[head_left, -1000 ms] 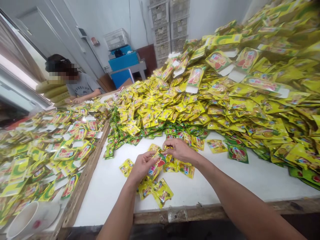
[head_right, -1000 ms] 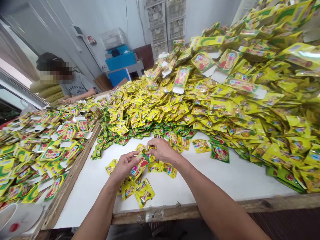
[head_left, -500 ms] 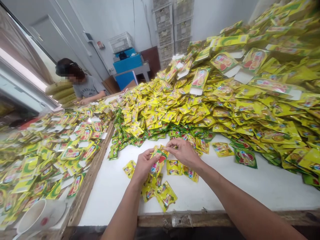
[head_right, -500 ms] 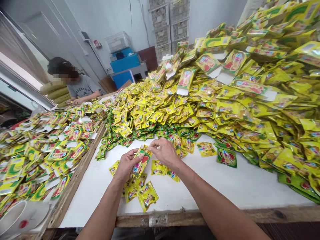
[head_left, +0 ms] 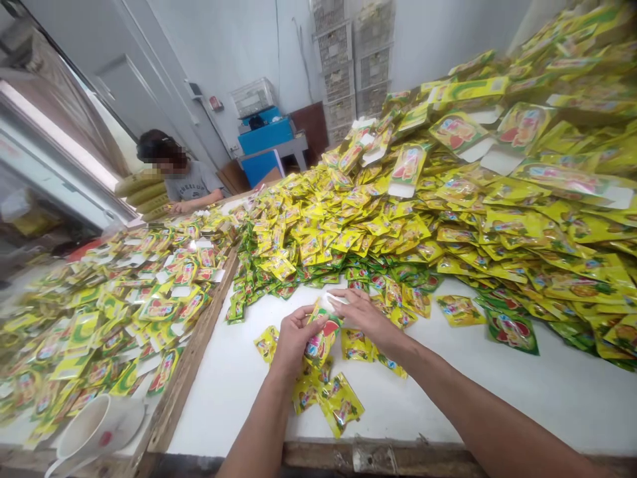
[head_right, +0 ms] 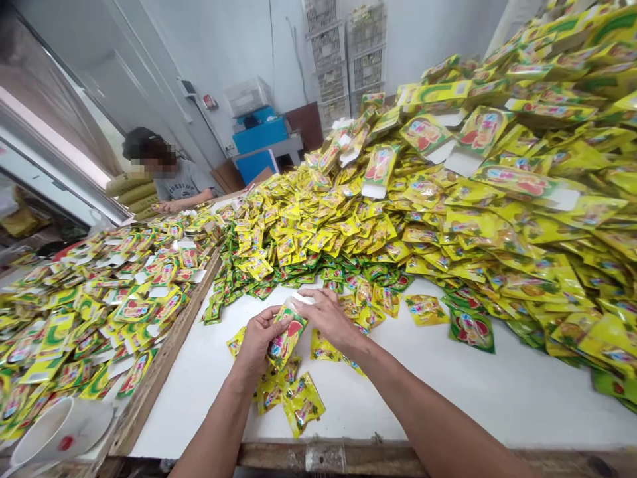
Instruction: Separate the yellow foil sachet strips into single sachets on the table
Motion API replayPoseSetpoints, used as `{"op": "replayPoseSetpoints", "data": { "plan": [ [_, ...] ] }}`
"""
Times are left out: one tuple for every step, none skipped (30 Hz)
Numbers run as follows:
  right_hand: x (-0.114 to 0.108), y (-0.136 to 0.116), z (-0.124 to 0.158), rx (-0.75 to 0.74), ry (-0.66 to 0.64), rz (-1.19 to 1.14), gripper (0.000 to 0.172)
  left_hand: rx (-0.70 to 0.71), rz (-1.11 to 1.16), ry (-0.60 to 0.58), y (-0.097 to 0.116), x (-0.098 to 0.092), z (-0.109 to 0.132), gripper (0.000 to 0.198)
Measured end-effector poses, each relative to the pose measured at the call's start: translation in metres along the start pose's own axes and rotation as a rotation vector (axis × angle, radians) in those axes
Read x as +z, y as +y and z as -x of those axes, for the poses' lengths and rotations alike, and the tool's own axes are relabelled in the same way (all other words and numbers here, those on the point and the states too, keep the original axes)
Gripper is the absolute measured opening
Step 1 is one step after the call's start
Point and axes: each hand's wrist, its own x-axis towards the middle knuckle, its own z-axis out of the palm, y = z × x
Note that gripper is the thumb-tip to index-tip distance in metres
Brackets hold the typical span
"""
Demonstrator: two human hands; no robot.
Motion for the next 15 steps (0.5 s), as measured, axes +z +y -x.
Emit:
{"op": "replayPoseSetpoints", "data": {
  "plan": [
    [0.0, 0.001, 0.001, -0.014, -0.003, -0.019, 0.033, -0.001, 0.013, -0.003, 0.0, 0.001, 0.001, 0.04],
    [0.0, 0.001, 0.001, -0.03, -0.014, -0.024, 0.034, -0.006, 0.026, -0.015, 0.0, 0.002, 0.001, 0.039],
    [0.001, 0.003, 0.001, -0.046, -0.037, -0.016, 0.032, -0.013, 0.042, -0.029, 0.0, 0.003, 0.002, 0.037],
    [0.001, 0.005, 0.001, -0.058, -0.066, -0.003, 0.029, -0.023, 0.06, -0.044, -0.001, 0.004, 0.003, 0.036],
    [0.002, 0.007, 0.0, -0.065, -0.096, 0.009, 0.029, -0.037, 0.079, -0.055, -0.002, 0.006, 0.004, 0.034],
    [0.003, 0.009, -0.001, -0.07, -0.119, 0.018, 0.035, -0.059, 0.089, -0.062, -0.004, 0.008, 0.004, 0.033],
    [0.005, 0.01, -0.002, -0.075, -0.127, 0.022, 0.042, -0.083, 0.083, -0.063, -0.005, 0.009, 0.004, 0.034],
    [0.006, 0.012, -0.004, -0.082, -0.115, 0.022, 0.046, -0.107, 0.059, -0.056, -0.005, 0.008, 0.004, 0.035],
    [0.006, 0.013, -0.004, -0.09, -0.08, 0.016, 0.047, -0.129, 0.013, -0.043, -0.004, 0.006, 0.003, 0.037],
    [0.006, 0.013, -0.004, -0.094, -0.026, 0.006, 0.046, -0.143, -0.05, -0.026, -0.001, 0.002, 0.001, 0.038],
    [0.006, 0.013, -0.004, -0.093, 0.032, -0.004, 0.044, -0.146, -0.126, -0.002, 0.006, -0.004, -0.001, 0.038],
    [0.005, 0.014, -0.004, -0.086, 0.081, -0.01, 0.042, -0.131, -0.205, 0.034, 0.017, -0.013, -0.004, 0.037],
    [0.004, 0.014, -0.003, -0.075, 0.116, -0.01, 0.041, -0.068, -0.265, 0.1, 0.033, -0.025, -0.007, 0.036],
    [0.002, 0.014, -0.003, -0.062, 0.134, -0.007, 0.04, 0.019, -0.311, 0.181, 0.054, -0.038, -0.01, 0.035],
    [0.001, 0.014, -0.003, -0.048, 0.14, -0.005, 0.04, 0.15, -0.329, 0.294, 0.079, -0.054, -0.012, 0.034]
  ]
}}
